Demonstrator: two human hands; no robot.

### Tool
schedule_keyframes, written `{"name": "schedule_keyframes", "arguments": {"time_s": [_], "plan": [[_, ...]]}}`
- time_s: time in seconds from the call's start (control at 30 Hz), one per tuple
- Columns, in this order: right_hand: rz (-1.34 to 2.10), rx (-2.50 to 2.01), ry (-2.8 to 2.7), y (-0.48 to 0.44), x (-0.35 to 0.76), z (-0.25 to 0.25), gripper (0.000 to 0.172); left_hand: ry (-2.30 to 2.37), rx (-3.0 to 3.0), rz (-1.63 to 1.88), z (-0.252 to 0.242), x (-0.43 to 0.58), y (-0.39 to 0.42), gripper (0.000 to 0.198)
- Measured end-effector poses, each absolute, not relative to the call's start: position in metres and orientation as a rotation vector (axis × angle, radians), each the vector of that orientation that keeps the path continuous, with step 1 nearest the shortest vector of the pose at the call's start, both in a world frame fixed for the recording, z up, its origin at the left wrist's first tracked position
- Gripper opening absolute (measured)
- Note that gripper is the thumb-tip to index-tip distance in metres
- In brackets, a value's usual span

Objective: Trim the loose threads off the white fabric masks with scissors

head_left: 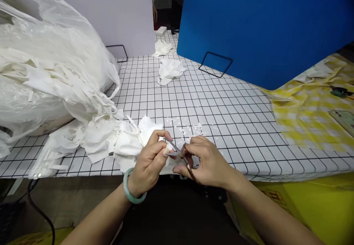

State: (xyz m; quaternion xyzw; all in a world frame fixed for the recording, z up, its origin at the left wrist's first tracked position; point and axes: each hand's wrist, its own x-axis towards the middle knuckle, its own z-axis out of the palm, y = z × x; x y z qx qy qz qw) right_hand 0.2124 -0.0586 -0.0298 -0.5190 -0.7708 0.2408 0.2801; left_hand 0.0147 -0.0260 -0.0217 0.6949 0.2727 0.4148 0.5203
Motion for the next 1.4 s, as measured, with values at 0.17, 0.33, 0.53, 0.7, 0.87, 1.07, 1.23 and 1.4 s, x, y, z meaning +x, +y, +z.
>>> {"name": "schedule_keyframes", "arguments": {"time_s": [0.17, 0.33, 0.53, 0.7, 0.87, 1.07, 1.23, 1.4], "plan": [[0.644, -1.399, -2.062, -0.060, 0.215, -0.030, 0.043, 0.675, 1.685, 0.968, -0.023, 0.015, -0.026, 0.032], [0.658, -1.378, -2.042, -0.061, 0.215, -0.030, 0.045, 0.635, 1.702, 0.956, -0.025, 0.015, -0.026, 0.031], [0.653, -1.377, -2.037, -0.061, 0.214, -0.030, 0.049, 0.596, 1.719, 0.967, -0.026, 0.017, -0.025, 0.030], [0.676, -1.374, -2.017, -0.060, 0.213, -0.028, 0.051, 0.612, 1.725, 0.954, -0.027, 0.017, -0.026, 0.029], [0.680, -1.365, -1.973, -0.061, 0.212, -0.026, 0.054, 0.574, 1.778, 0.974, -0.028, 0.017, -0.026, 0.026], [0.675, -1.439, -1.933, -0.068, 0.217, -0.029, 0.056, 0.558, 1.782, 0.941, -0.030, 0.023, -0.024, 0.027], [0.640, -1.555, -1.850, -0.083, 0.230, -0.043, 0.055, 0.483, 1.778, 0.866, -0.035, 0.041, -0.020, 0.028], [0.641, -1.742, -1.631, -0.101, 0.239, -0.063, 0.062, 0.470, 1.772, 0.718, -0.044, 0.061, -0.016, 0.032]]}}
